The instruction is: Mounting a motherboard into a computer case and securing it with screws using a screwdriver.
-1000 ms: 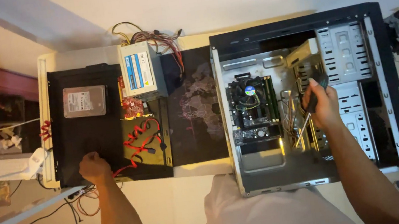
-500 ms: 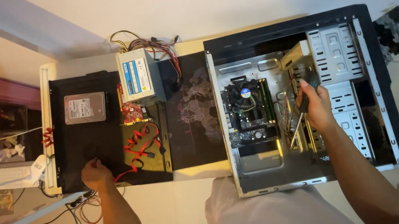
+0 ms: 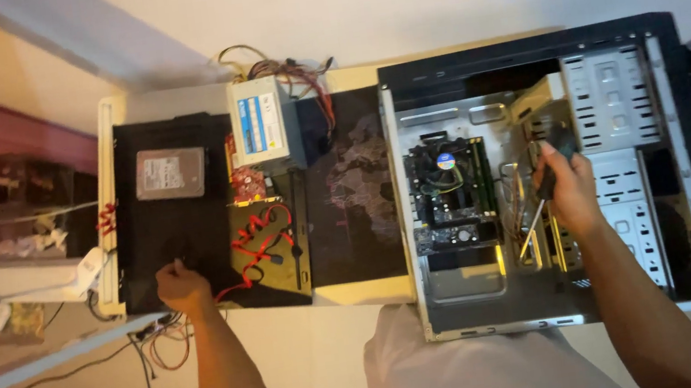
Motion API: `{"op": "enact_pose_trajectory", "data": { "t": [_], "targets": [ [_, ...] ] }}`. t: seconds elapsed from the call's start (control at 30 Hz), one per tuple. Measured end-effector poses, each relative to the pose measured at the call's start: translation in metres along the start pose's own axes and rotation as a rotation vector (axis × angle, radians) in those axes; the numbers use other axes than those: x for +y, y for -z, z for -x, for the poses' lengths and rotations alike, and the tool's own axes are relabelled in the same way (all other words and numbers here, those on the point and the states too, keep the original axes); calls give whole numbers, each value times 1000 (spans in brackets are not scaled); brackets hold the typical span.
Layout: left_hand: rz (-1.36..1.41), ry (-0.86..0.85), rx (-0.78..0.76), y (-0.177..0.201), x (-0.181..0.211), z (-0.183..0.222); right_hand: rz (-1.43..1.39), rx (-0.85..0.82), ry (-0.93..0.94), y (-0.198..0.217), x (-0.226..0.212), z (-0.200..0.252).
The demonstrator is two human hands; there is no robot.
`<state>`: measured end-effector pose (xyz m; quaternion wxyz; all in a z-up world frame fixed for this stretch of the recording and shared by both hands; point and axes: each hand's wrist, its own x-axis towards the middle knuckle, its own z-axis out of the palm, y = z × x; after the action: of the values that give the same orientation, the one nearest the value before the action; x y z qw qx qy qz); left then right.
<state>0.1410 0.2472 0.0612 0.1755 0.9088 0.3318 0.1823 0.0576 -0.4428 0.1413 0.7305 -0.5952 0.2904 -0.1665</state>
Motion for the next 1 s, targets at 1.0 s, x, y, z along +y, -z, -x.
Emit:
{"op": "enact_pose_trajectory", "data": {
  "t": [1.0],
  "targets": [
    [1941,172,-1039,99,268,295,-370,-277,124,1,-69,61]
  ]
}}
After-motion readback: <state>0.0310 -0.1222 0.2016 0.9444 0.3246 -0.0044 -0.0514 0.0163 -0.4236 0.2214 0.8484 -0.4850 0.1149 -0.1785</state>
